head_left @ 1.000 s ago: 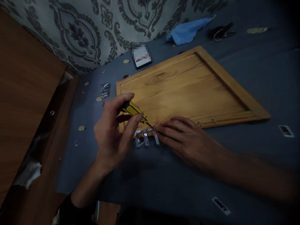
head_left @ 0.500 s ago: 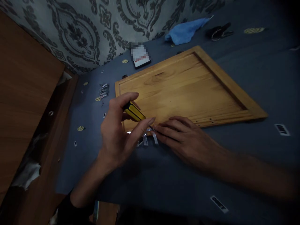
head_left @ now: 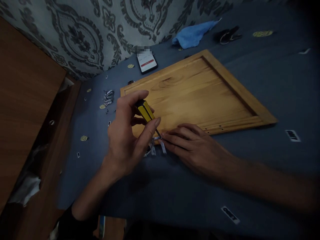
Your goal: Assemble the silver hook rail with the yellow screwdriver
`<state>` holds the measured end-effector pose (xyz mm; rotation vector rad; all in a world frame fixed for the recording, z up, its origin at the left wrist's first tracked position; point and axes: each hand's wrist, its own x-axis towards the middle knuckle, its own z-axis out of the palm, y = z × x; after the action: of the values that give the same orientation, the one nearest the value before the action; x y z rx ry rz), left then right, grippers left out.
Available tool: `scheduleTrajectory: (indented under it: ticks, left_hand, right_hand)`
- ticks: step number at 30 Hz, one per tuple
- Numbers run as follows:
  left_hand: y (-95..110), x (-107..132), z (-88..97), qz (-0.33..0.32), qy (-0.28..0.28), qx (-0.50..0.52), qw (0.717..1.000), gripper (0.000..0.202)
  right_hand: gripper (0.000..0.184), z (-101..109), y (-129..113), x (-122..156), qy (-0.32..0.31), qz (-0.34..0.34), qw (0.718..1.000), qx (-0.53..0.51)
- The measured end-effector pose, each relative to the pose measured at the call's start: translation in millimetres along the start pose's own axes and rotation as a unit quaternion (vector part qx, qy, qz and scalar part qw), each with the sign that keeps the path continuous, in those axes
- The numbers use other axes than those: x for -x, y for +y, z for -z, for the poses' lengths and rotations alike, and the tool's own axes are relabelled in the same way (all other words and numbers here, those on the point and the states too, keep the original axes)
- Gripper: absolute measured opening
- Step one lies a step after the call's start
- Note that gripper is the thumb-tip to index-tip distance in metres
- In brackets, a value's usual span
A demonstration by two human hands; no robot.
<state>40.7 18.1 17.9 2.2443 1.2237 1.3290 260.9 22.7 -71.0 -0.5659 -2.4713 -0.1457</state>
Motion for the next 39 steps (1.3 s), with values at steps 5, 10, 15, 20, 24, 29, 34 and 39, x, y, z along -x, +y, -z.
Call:
scheduleTrajectory:
  ticks: [5,10,15,20,24,29,34,39]
  left_hand:
    - [-4.1,-9.7,2.4,-0.058,-0.022,-0.016,0.998,0.054]
    - [-1.9,-9.8,3.3,-0.042,-0.038,0.004,0.998,0.056]
    - [3.2,-6.4,6.5,0.008,-0.061,0.048,0.997,0.057]
    - [14.6,-8.1,10.3,0.018,-0.005,0.068,0.998,0.043]
    - [11.8,-9.6,13.1,-0.017,-0.007,0.047,0.999,0.049]
    - [2.7,-5.7,12.1,-0.017,-0.035,0.027,0.999,0.054]
    - [6.8,-1.7,7.9,0.019,-0.035,0.04,0.998,0.048]
    - [6.5,-1.7,6.4,0.03,-0.034,0.041,0.998,0.045]
  right_hand:
    - [0.036,0.5,0.1,-1.0,0.018,0.004,1.0,0.006]
    - [0.036,1.9,0.0,-0.9,0.007,0.002,1.0,0.012]
    - [0.036,1.5,-0.1,-0.6,0.01,-0.001,1.0,0.01]
    - [0.037,1.7,0.4,0.4,0.002,0.001,1.0,0.006]
    - [0.038,0.9,1.2,1.9,0.007,0.0,1.0,0.002]
    - [0.039,0.7,2.4,2.5,-0.004,0.003,1.0,-0.002]
    - [0.039,2.5,1.3,-0.5,0.001,0.009,1.0,0.003]
    - [0.041,0.2,-0.6,-0.8,0.018,-0.004,1.0,0.008]
